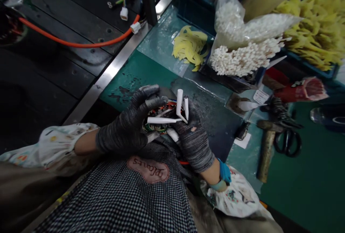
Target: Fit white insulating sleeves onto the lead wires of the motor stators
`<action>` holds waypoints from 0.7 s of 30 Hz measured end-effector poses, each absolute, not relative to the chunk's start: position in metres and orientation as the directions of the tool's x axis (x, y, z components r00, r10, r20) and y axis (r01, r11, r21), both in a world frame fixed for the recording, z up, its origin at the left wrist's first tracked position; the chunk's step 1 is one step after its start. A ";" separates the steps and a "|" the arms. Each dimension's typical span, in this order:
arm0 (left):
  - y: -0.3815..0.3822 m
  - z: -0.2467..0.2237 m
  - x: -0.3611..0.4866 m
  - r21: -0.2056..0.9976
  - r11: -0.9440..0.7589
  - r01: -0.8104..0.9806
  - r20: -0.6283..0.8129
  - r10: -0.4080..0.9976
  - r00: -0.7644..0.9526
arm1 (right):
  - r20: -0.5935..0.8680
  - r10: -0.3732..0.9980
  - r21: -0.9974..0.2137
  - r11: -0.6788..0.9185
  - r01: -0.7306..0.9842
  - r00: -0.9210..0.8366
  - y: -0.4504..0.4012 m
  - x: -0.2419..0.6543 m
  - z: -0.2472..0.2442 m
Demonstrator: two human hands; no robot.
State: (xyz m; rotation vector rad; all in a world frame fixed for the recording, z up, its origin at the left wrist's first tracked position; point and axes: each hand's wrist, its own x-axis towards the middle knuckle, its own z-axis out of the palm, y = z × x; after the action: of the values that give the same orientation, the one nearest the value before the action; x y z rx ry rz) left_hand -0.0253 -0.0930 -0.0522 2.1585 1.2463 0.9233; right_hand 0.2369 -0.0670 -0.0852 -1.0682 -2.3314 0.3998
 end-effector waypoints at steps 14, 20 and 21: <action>-0.097 -0.055 -0.026 0.733 -0.472 0.490 0.367 0.881 0.299 | 0.394 0.757 -0.440 0.653 0.616 -0.521 -0.076 0.220 -0.074; -0.063 -0.056 -0.055 0.867 -0.367 0.336 0.234 0.897 0.376 | 0.293 0.724 -0.483 0.676 0.557 -0.625 -0.038 0.210 -0.072; -0.052 -0.058 -0.064 0.892 -0.336 0.302 0.195 0.889 0.414 | 0.258 0.725 -0.506 0.664 0.550 -0.638 -0.027 0.207 -0.074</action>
State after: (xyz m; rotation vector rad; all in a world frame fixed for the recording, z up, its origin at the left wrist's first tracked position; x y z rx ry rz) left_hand -0.0644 -0.0523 -0.0582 1.8497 1.0219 0.9033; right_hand 0.2072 -0.0273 -0.0742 -0.9948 -2.4379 0.5365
